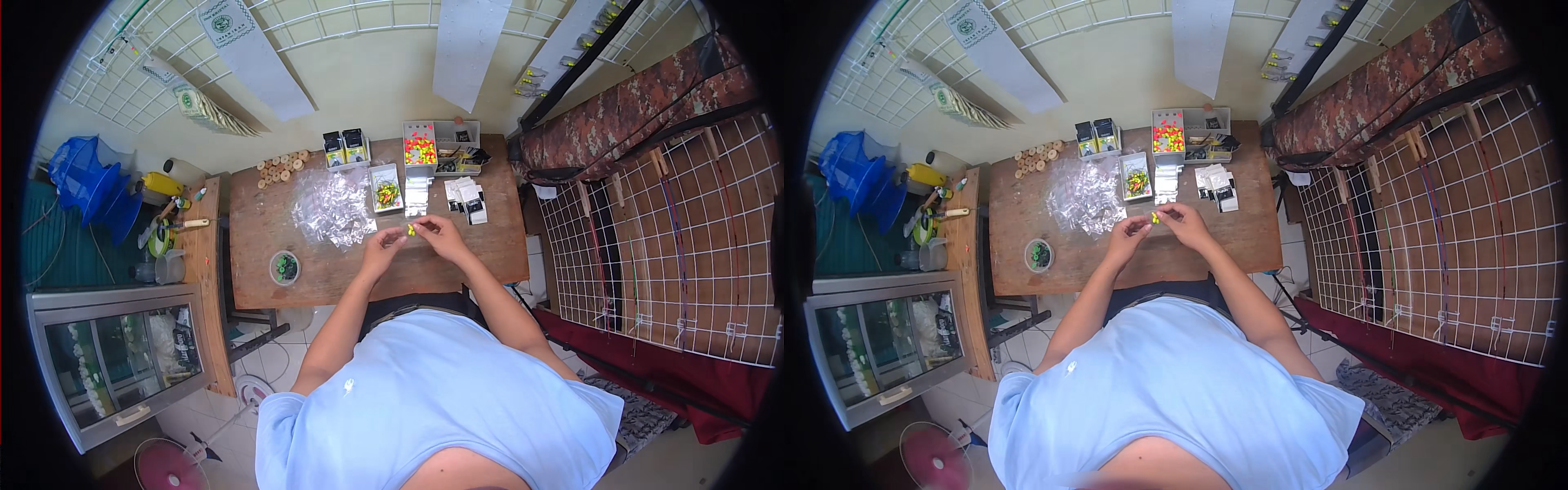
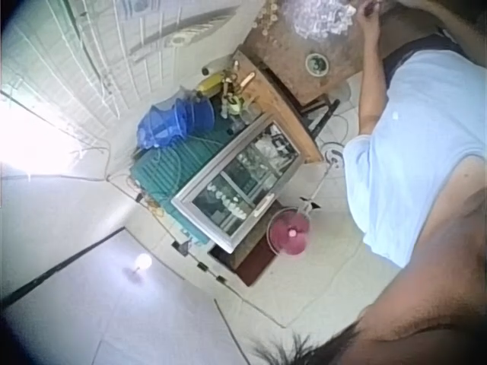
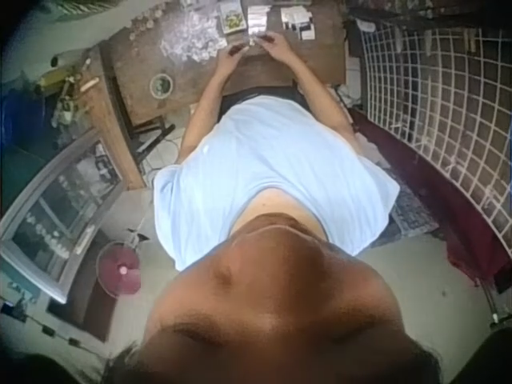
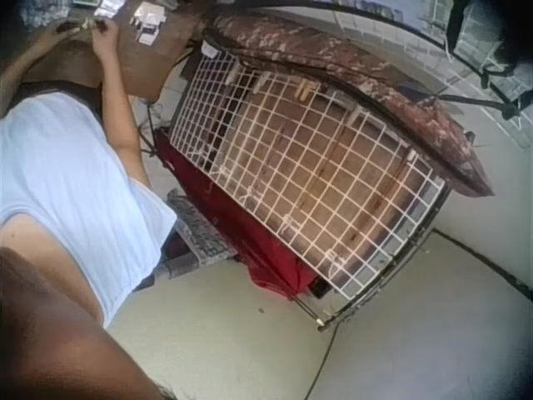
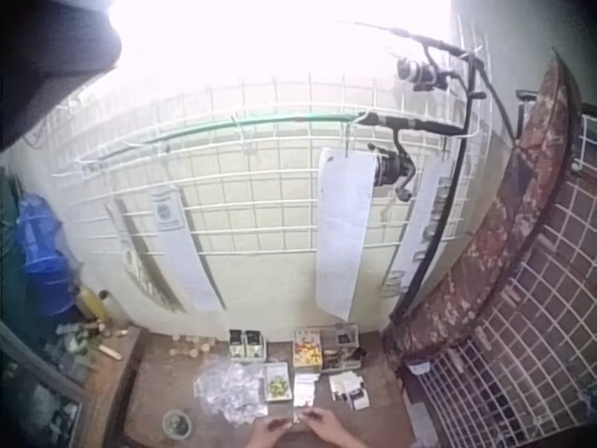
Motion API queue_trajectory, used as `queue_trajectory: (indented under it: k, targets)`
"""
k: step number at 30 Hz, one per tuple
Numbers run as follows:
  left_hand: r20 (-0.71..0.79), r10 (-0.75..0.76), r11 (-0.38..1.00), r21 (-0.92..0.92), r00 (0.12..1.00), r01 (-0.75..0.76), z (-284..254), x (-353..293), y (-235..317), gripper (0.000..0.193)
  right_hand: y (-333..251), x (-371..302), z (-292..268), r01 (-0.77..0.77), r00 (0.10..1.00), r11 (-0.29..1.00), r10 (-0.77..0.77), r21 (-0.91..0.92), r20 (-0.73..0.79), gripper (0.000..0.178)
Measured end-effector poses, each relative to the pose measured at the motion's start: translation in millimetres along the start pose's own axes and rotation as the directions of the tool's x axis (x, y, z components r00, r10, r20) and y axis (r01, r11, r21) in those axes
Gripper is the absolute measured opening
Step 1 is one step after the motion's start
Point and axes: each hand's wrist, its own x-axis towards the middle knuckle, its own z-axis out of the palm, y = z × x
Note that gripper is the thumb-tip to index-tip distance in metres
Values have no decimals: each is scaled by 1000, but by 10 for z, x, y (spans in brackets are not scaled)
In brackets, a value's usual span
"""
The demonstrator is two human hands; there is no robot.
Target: Assembling and organizing fishing lures, hooks, and weights on a workbench.
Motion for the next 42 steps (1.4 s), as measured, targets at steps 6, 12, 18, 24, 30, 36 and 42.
queue_trajectory:
  k: [6, 12, 18, 24, 30, 36, 42]
  targets:
    - [-49, 22, 1000, -19, 999, -23, -16, -14, 176, 30, -169, -99, -8, 90, 994, 980, -100, -179, -52, 24]
    - [-5, 39, 996, -79, 999, -40, -14, 33, 222, 25, -365, -153, -79, 82, 994, 971, -96, -224, -52, 23]
    - [11, 74, 996, -51, 997, -73, 24, 70, 169, 23, -378, -208, -150, 136, 991, 939, -134, -316, 29, 23]
    - [68, 40, 999, -35, 997, -38, 138, 108, 214, 23, -320, -266, -168, 31, 999, 973, -33, -227, -5, 22]
    - [143, 39, 999, -2, 989, -39, 290, 208, 163, 22, -195, -308, -291, -39, 996, 980, 21, -194, -92, 22]
    - [144, -32, 996, 87, 989, 20, 330, 262, 110, 23, -110, -303, -403, -72, 995, 980, 57, -184, -82, 22]
    - [63, -39, 996, 88, 997, 33, 315, 299, 95, 27, 70, -239, -411, -86, 995, 984, 77, -156, -67, 28]
